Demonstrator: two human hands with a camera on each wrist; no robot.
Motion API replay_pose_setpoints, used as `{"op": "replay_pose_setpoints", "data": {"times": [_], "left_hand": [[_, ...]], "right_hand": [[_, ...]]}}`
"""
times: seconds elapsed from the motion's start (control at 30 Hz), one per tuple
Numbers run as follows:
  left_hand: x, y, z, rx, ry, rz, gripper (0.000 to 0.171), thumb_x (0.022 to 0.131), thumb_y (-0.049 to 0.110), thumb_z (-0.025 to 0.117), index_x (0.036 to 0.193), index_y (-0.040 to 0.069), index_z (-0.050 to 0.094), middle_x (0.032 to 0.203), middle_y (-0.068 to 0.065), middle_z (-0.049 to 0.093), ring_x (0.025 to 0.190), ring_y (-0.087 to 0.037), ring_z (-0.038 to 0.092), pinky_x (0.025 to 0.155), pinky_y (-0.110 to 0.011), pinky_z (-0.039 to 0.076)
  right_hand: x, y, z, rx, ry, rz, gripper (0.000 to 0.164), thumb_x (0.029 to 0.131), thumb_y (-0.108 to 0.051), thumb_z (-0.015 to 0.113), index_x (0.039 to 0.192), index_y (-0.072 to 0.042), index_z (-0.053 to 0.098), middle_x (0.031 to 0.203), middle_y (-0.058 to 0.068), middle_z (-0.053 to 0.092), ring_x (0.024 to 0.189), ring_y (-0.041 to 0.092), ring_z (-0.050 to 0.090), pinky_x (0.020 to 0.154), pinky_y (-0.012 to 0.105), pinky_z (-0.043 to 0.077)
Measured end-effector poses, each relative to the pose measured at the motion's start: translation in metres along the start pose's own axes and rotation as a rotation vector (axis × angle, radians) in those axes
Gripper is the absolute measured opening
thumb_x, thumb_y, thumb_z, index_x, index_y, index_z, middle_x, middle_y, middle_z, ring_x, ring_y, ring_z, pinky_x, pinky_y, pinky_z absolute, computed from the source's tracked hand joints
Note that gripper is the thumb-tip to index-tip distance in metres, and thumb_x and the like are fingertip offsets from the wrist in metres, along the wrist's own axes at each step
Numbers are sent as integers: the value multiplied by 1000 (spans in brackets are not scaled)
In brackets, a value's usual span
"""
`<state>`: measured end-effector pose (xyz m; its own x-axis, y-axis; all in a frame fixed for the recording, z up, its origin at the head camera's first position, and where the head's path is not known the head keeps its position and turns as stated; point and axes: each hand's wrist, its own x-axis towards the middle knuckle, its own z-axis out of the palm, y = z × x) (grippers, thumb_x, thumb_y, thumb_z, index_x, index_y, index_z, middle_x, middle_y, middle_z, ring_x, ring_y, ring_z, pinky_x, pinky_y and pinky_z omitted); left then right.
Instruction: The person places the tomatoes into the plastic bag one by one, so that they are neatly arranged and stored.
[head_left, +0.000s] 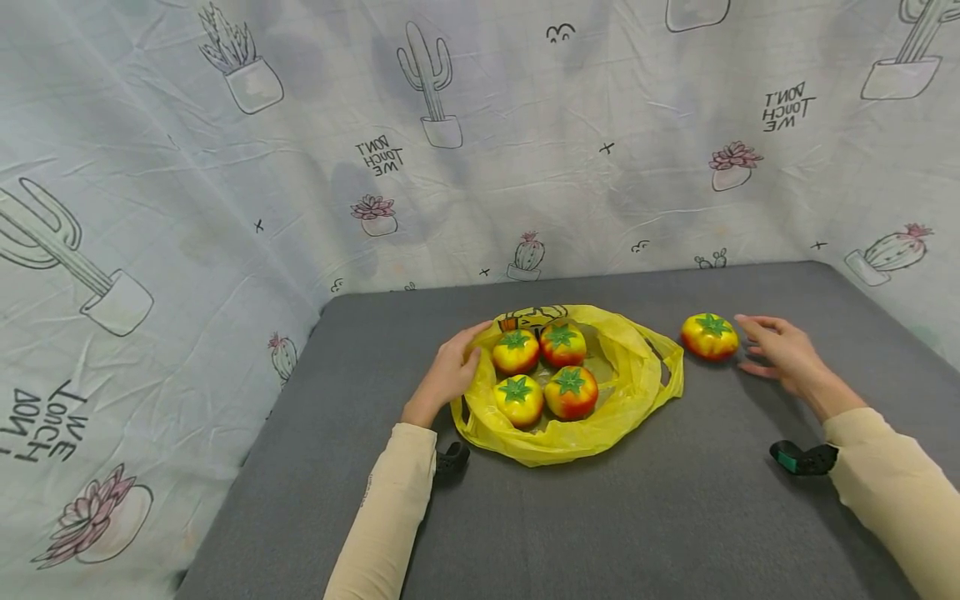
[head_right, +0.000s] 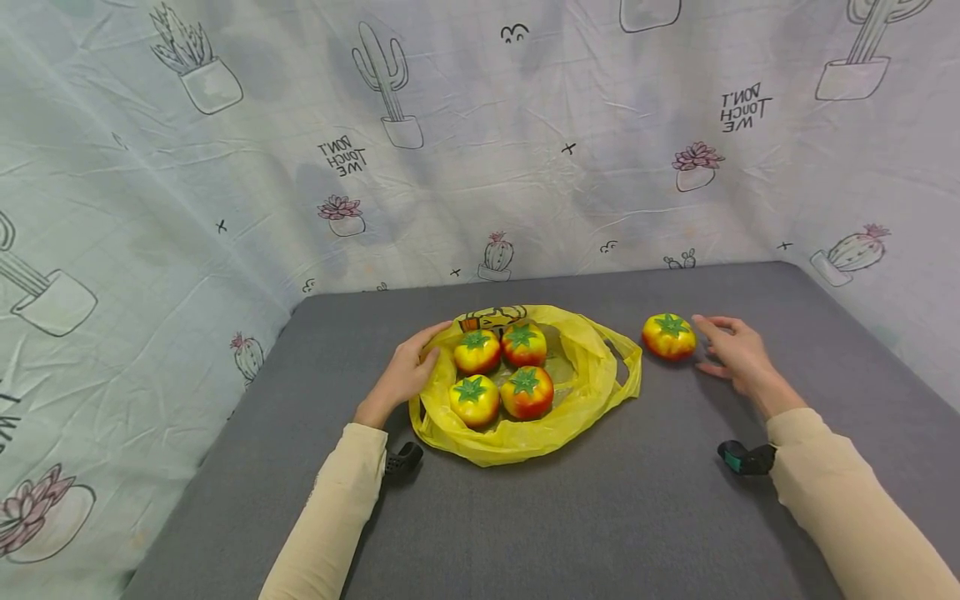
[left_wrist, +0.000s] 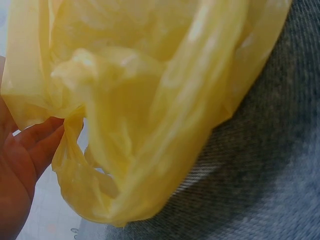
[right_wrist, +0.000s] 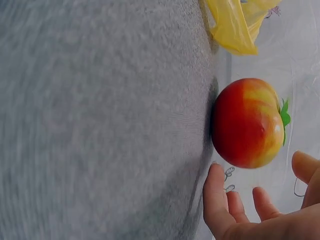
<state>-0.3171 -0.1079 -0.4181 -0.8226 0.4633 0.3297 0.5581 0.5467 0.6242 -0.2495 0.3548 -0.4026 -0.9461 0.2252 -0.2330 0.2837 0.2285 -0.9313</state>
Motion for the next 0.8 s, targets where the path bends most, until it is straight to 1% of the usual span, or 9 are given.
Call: {"op": "replay_pose_setpoints", "data": {"times": [0.13,0.37,0.43,0.57,0.67,0.8], "left_hand": [[0,0,0,-9,-10,-3,47,98,-1,44,144,9,43,141,-14,45,127,-28,43,93,-43,40],[0,0,0,-7,-16,-8,47,98,-1,44,144,10,43,142,-13,44,127,-27,43,91,-42,40],[0,0,-1,-4,-17,-9,47,99,-1,44,144,10,43,142,-13,44,127,-27,42,92,-42,40],[1,0,-1,-1,-18,-7,46,98,-1,44,144,10,43,142,-13,45,129,-27,41,97,-43,39],[1,0,-1,-2,-14,-1,46,98,-1,45,143,10,44,141,-13,45,129,-28,41,100,-44,37],[1,-1,-1,-1,-7,3,46,98,-2,45,143,10,45,141,-13,46,125,-28,44,95,-43,40]], "right_hand": [[2,-1,5,0,-12,1,93,93,-56,40,150,6,1,149,36,1,132,51,16,74,30,54],[4,-3,14,16,-28,12,95,92,-58,41,150,4,0,150,34,1,125,45,26,77,32,53],[4,-4,16,26,-43,8,96,92,-59,41,151,4,0,150,34,0,123,44,27,78,32,53],[4,-5,20,28,-65,-5,97,91,-60,42,150,4,0,149,35,-2,121,43,25,78,33,53],[5,-5,23,17,-67,-10,97,91,-59,43,150,5,0,148,36,-1,120,43,25,77,32,53],[7,-4,25,-12,-61,-19,94,93,-55,44,150,6,0,147,38,2,117,41,31,75,31,54]]}}
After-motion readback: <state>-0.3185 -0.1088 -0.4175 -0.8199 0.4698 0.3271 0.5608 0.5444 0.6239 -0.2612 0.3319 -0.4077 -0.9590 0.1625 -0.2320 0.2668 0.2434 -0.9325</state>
